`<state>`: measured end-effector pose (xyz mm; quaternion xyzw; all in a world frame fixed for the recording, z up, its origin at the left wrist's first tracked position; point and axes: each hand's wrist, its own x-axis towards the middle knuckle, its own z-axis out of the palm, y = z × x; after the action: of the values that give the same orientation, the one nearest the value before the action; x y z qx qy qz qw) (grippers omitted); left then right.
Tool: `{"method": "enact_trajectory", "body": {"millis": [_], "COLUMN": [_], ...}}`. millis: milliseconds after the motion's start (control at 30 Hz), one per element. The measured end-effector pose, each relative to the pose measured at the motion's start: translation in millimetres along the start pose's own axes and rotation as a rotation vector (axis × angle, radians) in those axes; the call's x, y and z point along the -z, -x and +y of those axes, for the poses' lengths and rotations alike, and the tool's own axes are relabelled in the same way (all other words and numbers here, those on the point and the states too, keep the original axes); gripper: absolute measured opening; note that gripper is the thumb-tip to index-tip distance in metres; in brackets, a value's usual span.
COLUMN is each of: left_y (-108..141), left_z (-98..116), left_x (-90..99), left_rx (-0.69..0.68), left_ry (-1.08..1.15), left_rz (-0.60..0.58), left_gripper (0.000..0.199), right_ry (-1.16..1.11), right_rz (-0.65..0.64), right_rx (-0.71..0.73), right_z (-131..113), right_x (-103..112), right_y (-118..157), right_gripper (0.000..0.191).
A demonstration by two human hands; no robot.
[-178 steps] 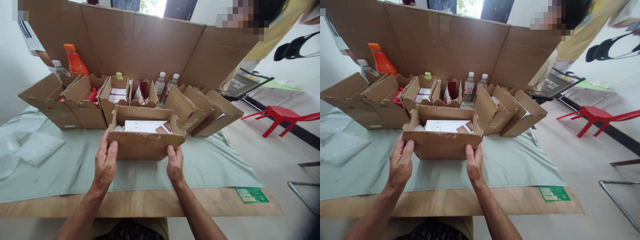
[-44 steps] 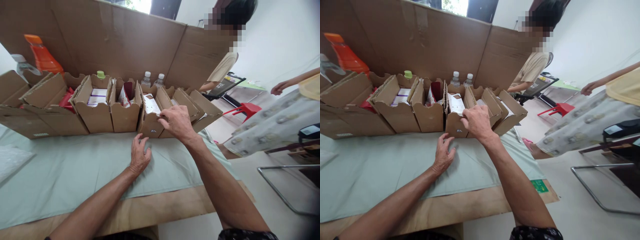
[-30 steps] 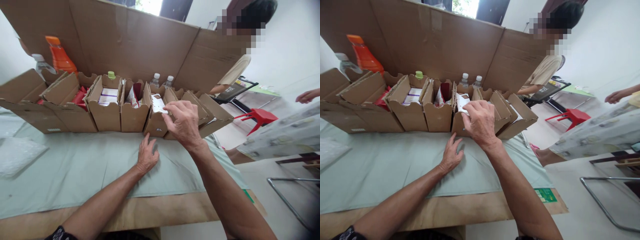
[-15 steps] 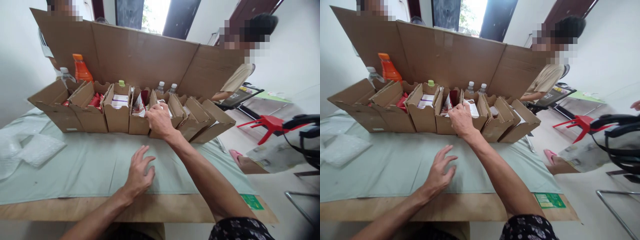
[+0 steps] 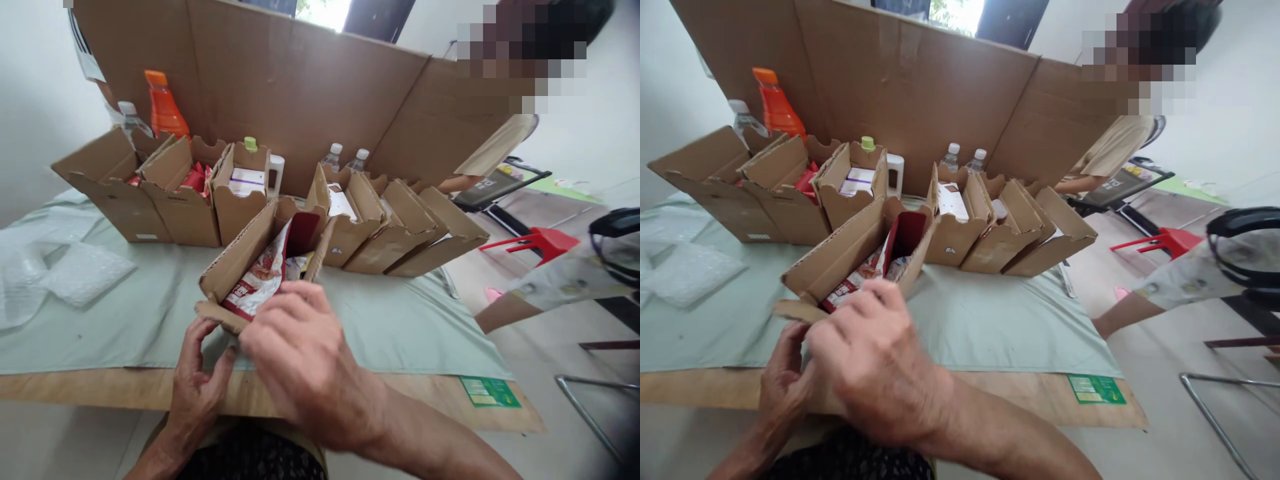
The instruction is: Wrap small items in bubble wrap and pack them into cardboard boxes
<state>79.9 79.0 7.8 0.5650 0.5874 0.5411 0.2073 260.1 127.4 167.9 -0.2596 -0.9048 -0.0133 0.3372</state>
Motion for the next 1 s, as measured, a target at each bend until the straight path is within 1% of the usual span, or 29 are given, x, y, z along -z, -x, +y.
{"method": "enact_trajectory", "body": {"millis": [67, 100, 133, 167, 200, 233, 267, 300, 333, 367, 433, 500, 533, 600, 667, 733, 800, 867, 933, 1000], "left_y": [3, 5, 7, 9, 11, 14, 18, 22, 26, 31, 39, 45, 48, 51, 51, 45, 32, 16, 1, -8], "left_z": [-5, -8, -9, -10, -11, -10, -9, -7, -5, -3, 2, 6, 7, 8, 6, 3, 0, -3, -6, -10], "left_x": [11.1, 17.2, 23.0, 28.1, 32.1, 34.4, 34.9, 33.5, 30.4, 26.1, 15.4, 5.3, 1.3, -4.1, -6.4, -6.2, -4.3, -1.8, -0.4, -0.9], "left_rx": [0.006, -0.005, -0.018, -0.029, -0.033, -0.032, -0.03, -0.033, -0.04, -0.054, -0.09, -0.104, -0.098, -0.072, -0.058, -0.062, -0.072, -0.062, -0.011, 0.07], "left_ry": [-0.011, -0.036, -0.068, -0.098, -0.124, -0.143, -0.156, -0.164, -0.169, -0.173, -0.182, -0.204, -0.214, -0.225, -0.228, -0.231, -0.224, -0.194, -0.151, -0.114], "left_rz": [0.052, 0.058, 0.048, 0.038, 0.025, 0.008, -0.007, -0.023, -0.043, -0.059, -0.086, -0.106, -0.112, -0.124, -0.129, -0.114, -0.088, -0.076, -0.08, -0.091], "left_gripper": [0.036, 0.035, 0.035, 0.034, 0.034, 0.034, 0.035, 0.037, 0.042, 0.047, 0.062, 0.075, 0.08, 0.086, 0.089, 0.088, 0.077, 0.059, 0.046, 0.04], "right_ry": [-0.206, -0.28, -0.321, -0.329, -0.319, -0.286, -0.262, -0.273, -0.308, -0.358, -0.502, -0.629, -0.678, -0.756, -0.791, -0.763, -0.673, -0.549, -0.426, -0.347], "right_rz": [0.069, 0.132, 0.227, 0.348, 0.47, 0.609, 0.72, 0.78, 0.771, 0.712, 0.532, 0.374, 0.316, 0.242, 0.225, 0.257, 0.314, 0.36, 0.372, 0.356], "right_rx": [0.023, -0.013, -0.084, -0.184, -0.316, -0.448, -0.563, -0.67, -0.765, -0.847, -0.948, -0.953, -0.937, -0.903, -0.895, -0.902, -0.921, -0.959, -1.009, -1.05], "right_z": [-10, -9, -3, 7, 20, 36, 54, 72, 89, 105, 129, 144, 148, 150, 146, 134, 117, 95, 72, 54], "right_x": [3, 6, 9, 12, 14, 14, 12, 7, 0, -8, -26, -43, -49, -56, -58, -58, -55, -52, -49, -48], "right_y": [-1, 0, 3, 7, 14, 21, 31, 41, 51, 61, 77, 85, 86, 85, 85, 91, 105, 126, 148, 167], "right_gripper": [0.012, 0.008, 0.005, 0.004, 0.006, 0.008, 0.008, 0.008, 0.01, 0.016, 0.035, 0.051, 0.054, 0.053, 0.048, 0.047, 0.046, 0.044, 0.043, 0.043]}}
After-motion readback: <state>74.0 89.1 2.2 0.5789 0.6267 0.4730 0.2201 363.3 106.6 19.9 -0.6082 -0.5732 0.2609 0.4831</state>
